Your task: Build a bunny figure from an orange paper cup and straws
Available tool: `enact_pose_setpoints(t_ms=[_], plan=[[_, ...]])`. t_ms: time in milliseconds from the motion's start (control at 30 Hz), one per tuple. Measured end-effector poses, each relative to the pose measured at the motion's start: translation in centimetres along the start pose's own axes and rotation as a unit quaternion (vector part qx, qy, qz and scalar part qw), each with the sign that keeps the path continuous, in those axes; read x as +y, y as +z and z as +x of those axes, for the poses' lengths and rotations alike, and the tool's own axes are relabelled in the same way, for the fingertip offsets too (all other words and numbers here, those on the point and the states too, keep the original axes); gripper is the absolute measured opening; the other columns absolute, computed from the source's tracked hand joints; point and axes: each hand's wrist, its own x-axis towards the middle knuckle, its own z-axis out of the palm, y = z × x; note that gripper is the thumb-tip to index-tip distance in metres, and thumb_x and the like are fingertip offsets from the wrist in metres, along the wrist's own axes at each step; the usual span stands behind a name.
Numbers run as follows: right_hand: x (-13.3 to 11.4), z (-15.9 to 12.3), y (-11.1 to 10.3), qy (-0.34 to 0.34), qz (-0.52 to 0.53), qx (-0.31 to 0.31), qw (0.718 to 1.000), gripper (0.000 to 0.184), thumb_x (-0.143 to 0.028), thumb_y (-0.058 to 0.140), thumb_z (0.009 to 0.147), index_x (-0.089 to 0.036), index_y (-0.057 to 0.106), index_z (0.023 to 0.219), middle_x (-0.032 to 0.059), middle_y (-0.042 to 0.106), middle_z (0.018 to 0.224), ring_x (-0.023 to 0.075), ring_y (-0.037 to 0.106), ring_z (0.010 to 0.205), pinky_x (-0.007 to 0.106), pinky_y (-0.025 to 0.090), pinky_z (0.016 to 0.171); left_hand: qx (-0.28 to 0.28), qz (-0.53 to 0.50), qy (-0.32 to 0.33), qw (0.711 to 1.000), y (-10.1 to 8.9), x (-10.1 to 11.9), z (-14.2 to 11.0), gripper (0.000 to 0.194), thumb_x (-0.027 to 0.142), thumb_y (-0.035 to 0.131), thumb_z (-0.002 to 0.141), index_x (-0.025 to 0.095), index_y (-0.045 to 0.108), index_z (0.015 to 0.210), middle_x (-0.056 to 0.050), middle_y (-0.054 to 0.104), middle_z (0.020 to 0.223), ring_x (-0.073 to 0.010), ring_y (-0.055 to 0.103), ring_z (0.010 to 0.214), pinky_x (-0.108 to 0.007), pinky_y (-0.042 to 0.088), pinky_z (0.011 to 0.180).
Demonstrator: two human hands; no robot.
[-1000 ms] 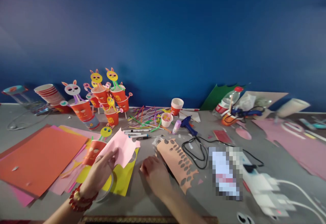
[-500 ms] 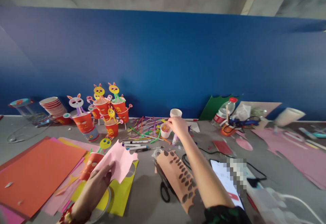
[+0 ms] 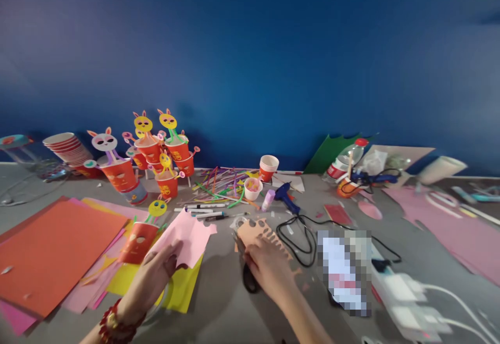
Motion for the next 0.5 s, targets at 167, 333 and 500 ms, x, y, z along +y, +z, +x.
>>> enact_pose_setpoints(t_ms=[167, 333, 500], plan=[[-0.4, -0.6, 2.5, 0.074, -0.067, 0.003, 0.995, 0.012, -0.013, 0.059, 0.088, -0.019, 0.069, 0.092, 0.0084, 0.074, 0.091, 0.0259, 0.070, 0.089, 0.032, 0.049, 0.078, -0.016, 0.003, -0.006, 1.000, 0.0, -0.9, -0.1, 0.029, 0.029, 0.095, 0.058, 0.012, 0.077, 0.074, -0.004, 0.076, 0.069, -0.0154, 0.071, 0.061, -0.023, 0.060, 0.059], [-0.9, 0.2, 2.6, 0.098, -0.069, 0.003, 0.993, 0.009, -0.014, 0.061, 0.082, -0.019, 0.067, 0.082, 0.0090, 0.074, 0.083, 0.0267, 0.071, 0.081, 0.031, 0.045, 0.069, -0.003, 0.005, -0.011, 1.000, -0.5, -1.5, -0.4, 0.030, 0.028, 0.094, 0.060, 0.012, 0.077, 0.078, -0.006, 0.078, 0.075, -0.0184, 0.075, 0.069, -0.023, 0.061, 0.064], [-0.8, 0.1, 1.1, 0.121, -0.048, 0.006, 0.991, 0.008, -0.019, 0.060, 0.082, -0.021, 0.066, 0.076, 0.0055, 0.074, 0.073, 0.0234, 0.069, 0.071, 0.028, 0.041, 0.062, 0.028, 0.020, -0.004, 0.999, -1.1, -1.8, -0.5, 0.030, 0.029, 0.093, 0.060, 0.012, 0.075, 0.078, -0.004, 0.075, 0.070, -0.0172, 0.074, 0.064, -0.022, 0.059, 0.059]])
